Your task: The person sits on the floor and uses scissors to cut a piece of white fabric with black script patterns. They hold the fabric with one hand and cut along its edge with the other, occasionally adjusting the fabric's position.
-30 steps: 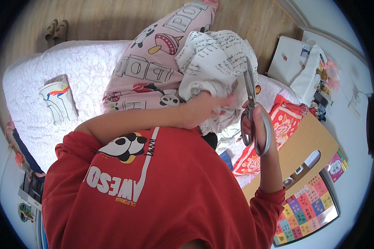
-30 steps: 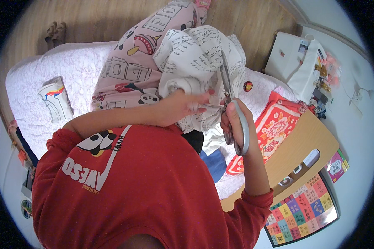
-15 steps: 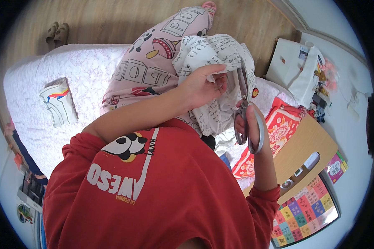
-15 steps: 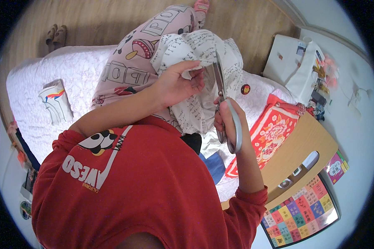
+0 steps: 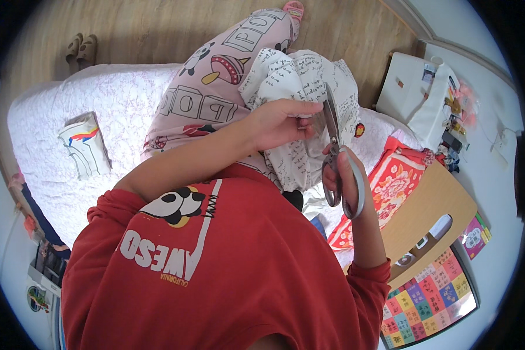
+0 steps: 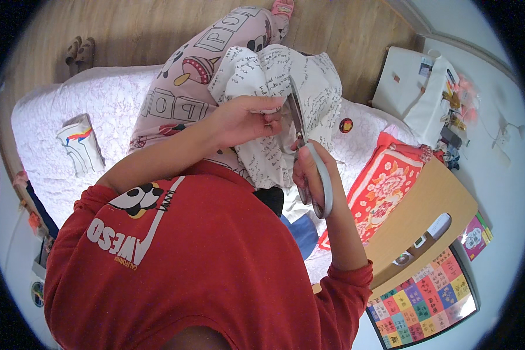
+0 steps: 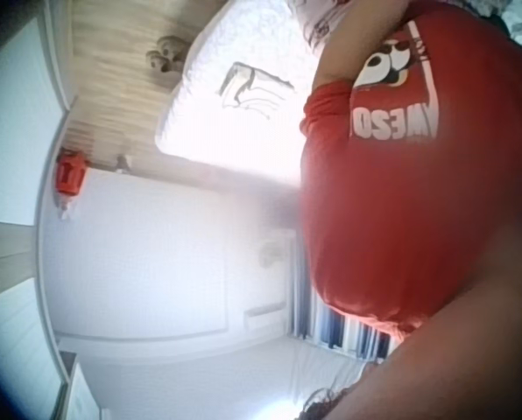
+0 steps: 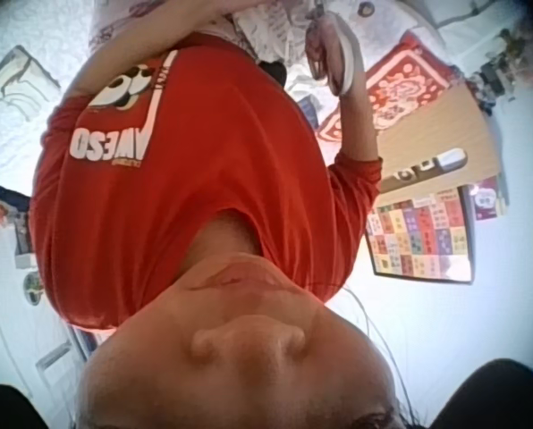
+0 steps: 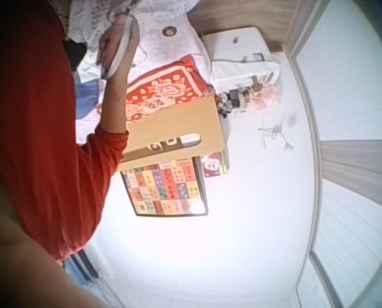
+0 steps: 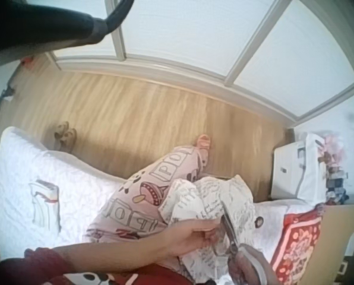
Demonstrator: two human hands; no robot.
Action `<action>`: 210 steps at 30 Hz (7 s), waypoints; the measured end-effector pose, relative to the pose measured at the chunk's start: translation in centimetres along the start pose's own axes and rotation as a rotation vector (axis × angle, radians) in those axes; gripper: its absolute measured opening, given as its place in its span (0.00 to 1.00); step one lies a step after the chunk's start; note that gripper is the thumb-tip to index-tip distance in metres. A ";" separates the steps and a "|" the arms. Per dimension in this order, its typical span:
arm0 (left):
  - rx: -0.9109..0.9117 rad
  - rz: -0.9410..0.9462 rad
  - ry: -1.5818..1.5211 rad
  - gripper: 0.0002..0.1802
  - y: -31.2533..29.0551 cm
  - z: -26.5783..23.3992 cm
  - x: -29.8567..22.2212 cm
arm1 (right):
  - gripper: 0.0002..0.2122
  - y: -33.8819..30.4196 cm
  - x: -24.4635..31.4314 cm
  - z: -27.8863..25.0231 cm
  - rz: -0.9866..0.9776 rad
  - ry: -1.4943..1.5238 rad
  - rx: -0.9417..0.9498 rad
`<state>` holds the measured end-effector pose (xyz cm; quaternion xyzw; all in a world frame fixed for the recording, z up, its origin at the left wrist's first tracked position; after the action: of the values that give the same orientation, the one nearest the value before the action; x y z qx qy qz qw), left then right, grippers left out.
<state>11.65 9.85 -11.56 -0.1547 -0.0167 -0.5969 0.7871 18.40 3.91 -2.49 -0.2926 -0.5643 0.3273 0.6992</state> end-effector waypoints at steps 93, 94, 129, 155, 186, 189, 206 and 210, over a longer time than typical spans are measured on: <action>0.017 0.443 0.190 0.19 -1.8 5.2 -0.4 | 0.20 -1.5 -1.4 3.8 -0.169 0.286 -0.094; 0.031 0.441 0.188 0.19 -1.8 5.4 -0.3 | 0.20 -1.5 -1.3 3.8 -0.170 0.276 -0.099; 0.048 0.375 0.226 0.21 -2.0 4.1 0.2 | 0.23 -0.3 -1.7 3.7 -0.110 0.341 -0.072; 0.120 0.309 0.324 0.23 -2.5 4.4 0.3 | 0.22 -0.8 0.3 2.3 -0.059 0.112 -0.182; -0.167 0.131 -0.185 0.14 0.2 0.0 -2.5 | 0.21 -4.4 0.0 -2.2 0.100 -0.419 -0.554; -0.200 0.166 -0.169 0.12 0.4 -1.0 -3.4 | 0.22 -2.3 2.3 -4.4 -0.116 -0.548 -0.734; -0.120 0.174 -0.263 0.09 0.6 -2.3 -3.8 | 0.22 2.7 -0.4 -11.9 -0.142 -0.478 -0.839; -0.357 0.200 0.032 0.11 -0.9 1.3 -3.9 | 0.15 -6.0 4.7 -12.3 -0.408 -0.502 -0.946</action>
<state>9.91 13.63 -10.95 -0.2832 0.1173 -0.5117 0.8026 31.92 3.45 2.60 -0.3722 -0.8433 -0.0430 0.3854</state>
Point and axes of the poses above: each hand's wrist, its own y-axis towards the middle knuckle, its own z-axis out of the palm, x = y × z, the point moved 9 cm from there along y, towards the middle knuckle, and after that the axes turned 13 degrees about x, right-handed, at the moved point
